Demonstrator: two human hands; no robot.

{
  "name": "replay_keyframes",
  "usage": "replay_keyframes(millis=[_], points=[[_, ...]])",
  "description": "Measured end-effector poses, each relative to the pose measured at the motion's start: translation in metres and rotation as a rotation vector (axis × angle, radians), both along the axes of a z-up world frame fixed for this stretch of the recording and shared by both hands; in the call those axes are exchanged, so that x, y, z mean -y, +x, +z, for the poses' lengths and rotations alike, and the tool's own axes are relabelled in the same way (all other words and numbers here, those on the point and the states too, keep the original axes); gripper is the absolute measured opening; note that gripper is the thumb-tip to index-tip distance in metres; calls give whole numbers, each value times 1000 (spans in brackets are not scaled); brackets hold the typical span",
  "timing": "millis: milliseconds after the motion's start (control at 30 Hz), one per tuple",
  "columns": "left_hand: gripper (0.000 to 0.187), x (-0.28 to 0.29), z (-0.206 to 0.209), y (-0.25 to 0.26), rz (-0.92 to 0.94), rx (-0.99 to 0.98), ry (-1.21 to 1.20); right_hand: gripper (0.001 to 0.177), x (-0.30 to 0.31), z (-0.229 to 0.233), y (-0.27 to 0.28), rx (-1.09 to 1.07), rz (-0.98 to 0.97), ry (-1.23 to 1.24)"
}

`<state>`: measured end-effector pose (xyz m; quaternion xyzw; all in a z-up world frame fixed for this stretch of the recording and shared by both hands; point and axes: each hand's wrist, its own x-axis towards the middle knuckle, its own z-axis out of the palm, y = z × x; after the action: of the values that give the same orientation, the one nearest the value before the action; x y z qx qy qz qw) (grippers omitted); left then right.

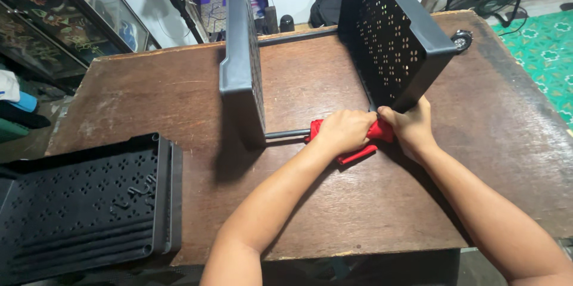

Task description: The person assembles a multi-tiered plastic tray unit by inserting rods into slots on perforated trays and securing them with clips. They then wipe the rods and trays with a red cloth.

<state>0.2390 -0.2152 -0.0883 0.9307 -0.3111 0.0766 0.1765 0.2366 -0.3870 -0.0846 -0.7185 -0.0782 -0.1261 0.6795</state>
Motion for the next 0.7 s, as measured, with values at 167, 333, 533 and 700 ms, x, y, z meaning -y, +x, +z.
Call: replay_keyframes(millis=[167,333,533,700], points=[[20,-4,5,7,40,-144,1,29,3,-10,10,83,-54,-121],[22,-10,11,16,3,-213,-41,31,7,-16,19,81,-52,-187],[13,-6,-10,-7,-15,184,-44,34,-2,-16,8,-13,-5,123],[11,-4,-16,-11,-22,350,-10,24,1,-11,13,92,-86,-185]])
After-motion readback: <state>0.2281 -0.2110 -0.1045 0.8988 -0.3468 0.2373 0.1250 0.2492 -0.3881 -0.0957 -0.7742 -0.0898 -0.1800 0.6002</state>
